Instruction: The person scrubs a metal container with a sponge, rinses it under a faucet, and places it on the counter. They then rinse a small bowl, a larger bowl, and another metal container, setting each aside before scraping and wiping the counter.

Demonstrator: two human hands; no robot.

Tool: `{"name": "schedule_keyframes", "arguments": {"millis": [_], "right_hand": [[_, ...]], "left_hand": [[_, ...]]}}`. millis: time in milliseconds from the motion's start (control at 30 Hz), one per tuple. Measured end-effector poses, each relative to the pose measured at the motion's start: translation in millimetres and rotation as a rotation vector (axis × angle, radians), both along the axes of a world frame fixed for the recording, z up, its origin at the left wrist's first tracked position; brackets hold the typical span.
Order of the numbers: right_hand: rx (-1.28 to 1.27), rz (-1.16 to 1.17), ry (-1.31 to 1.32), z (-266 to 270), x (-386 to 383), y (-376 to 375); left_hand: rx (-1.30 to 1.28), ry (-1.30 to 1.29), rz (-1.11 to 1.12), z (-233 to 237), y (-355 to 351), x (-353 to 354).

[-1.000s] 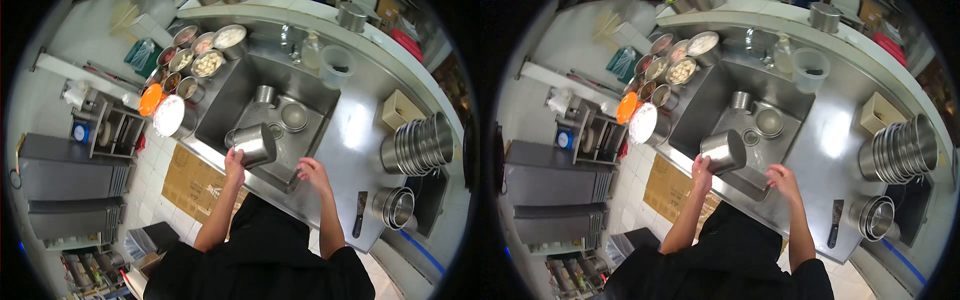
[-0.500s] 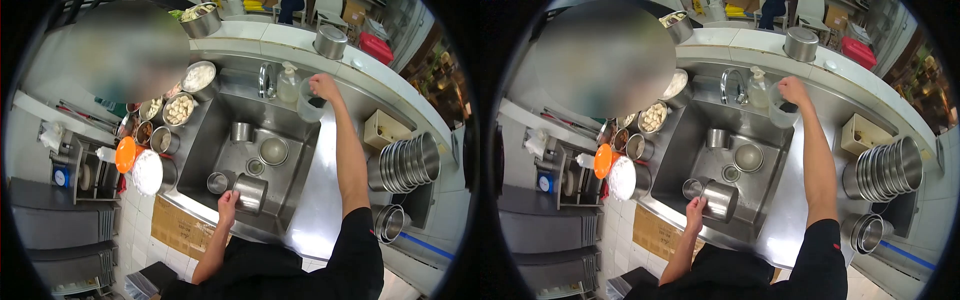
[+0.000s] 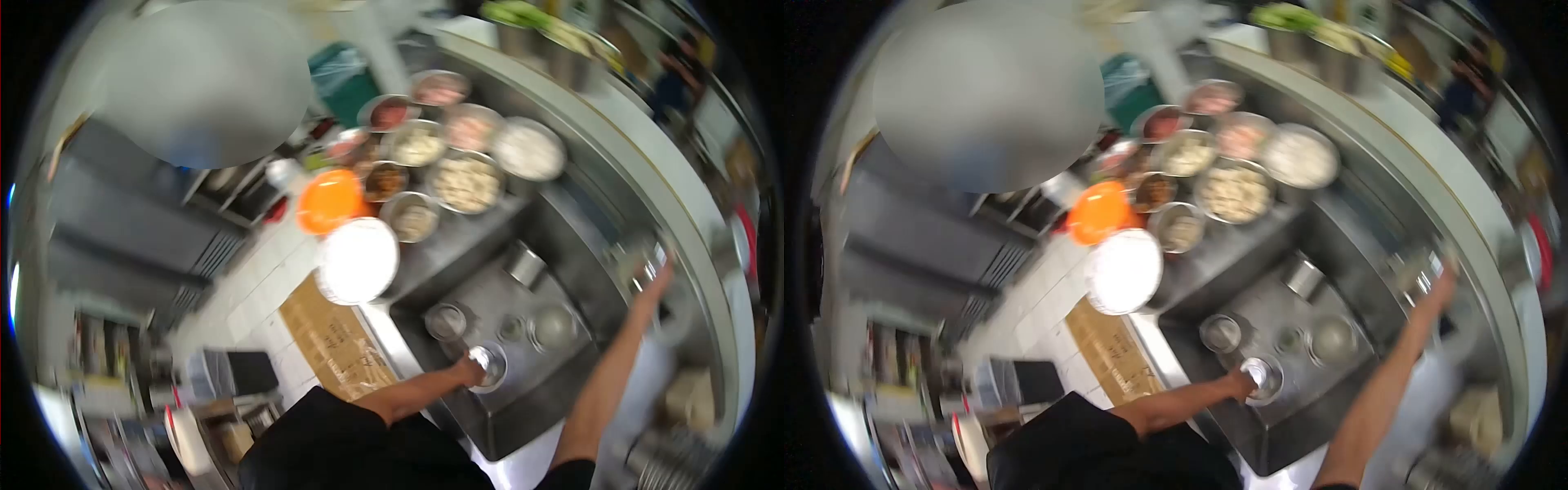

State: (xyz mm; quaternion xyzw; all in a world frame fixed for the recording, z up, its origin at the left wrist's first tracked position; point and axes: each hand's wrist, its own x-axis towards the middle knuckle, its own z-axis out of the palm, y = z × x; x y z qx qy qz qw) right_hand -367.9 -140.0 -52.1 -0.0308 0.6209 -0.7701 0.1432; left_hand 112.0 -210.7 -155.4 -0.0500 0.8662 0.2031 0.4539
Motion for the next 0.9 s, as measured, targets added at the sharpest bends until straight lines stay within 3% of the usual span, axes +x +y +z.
{"name": "schedule_keyframes", "arguments": {"millis": [33,67,100,167,200,233,267,333,400,433,467,500,567,633,700,733,800,833,900], "right_hand": [[0.015,-0.084,0.038,18.0,17.4,-8.3],[0.322,0.021,0.255,-31.3,-19.8,13.3],[0.286,0.078,0.263,-39.6,-4.0,7.9],[1.290,-0.325,1.254,-33.5,22.4,2.7],[1.247,-0.315,1.269,-33.8,33.1,-6.2],[0.985,-0.341,1.113,-33.6,41.2,-17.2],[0.730,-0.356,0.949,-31.5,48.8,-27.0],[0.754,-0.371,1.050,0.7,62.0,-31.6],[0.788,-0.390,1.145,34.3,88.6,-35.4],[0.865,-0.318,0.940,49.5,102.7,-32.9],[0.934,-0.250,0.735,62.6,114.9,-30.6],[0.915,-0.260,0.744,60.9,126.2,-25.7],[0.808,-0.090,1.111,38.0,154.7,-3.9],[0.660,0.058,0.898,67.0,237.6,11.4],[0.562,0.255,0.716,84.3,296.2,33.0],[0.563,0.243,0.718,90.3,318.7,43.9],[0.149,0.441,0.657,101.6,356.0,62.3],[0.153,0.434,0.662,114.5,371.6,72.3],[-0.026,0.399,0.462,148.6,395.4,87.0]], "left_hand": [[0.080,-0.042,0.111,40.3,-6.1,-9.2],[0.195,0.068,0.135,12.2,-7.3,2.0],[0.249,0.102,0.071,2.1,-6.4,-0.5],[0.271,0.147,0.033,8.0,-18.0,-1.7],[0.252,0.175,0.095,23.1,-18.9,-1.5],[0.229,0.204,0.151,32.9,-24.6,-1.4],[0.264,0.437,0.183,18.4,-26.5,5.3],[0.245,0.465,0.268,36.8,-34.6,3.7],[0.262,0.536,0.361,85.7,-35.3,8.1],[0.242,0.547,0.369,96.5,-32.8,9.6],[0.287,0.733,0.446,104.5,-32.3,8.6],[0.337,0.921,0.515,127.5,-30.0,6.6],[0.403,0.789,0.645,182.0,-28.8,-1.9],[0.240,1.299,0.782,181.3,-10.7,-16.5],[-0.075,1.381,0.673,235.8,-2.3,-18.4],[-0.070,1.386,0.662,241.4,-4.6,-18.1],[0.228,1.166,0.518,243.9,-10.2,-18.5],[0.234,1.170,0.511,245.4,-9.6,-17.3],[1.005,0.936,0.617,249.9,-3.7,-14.1]]}}
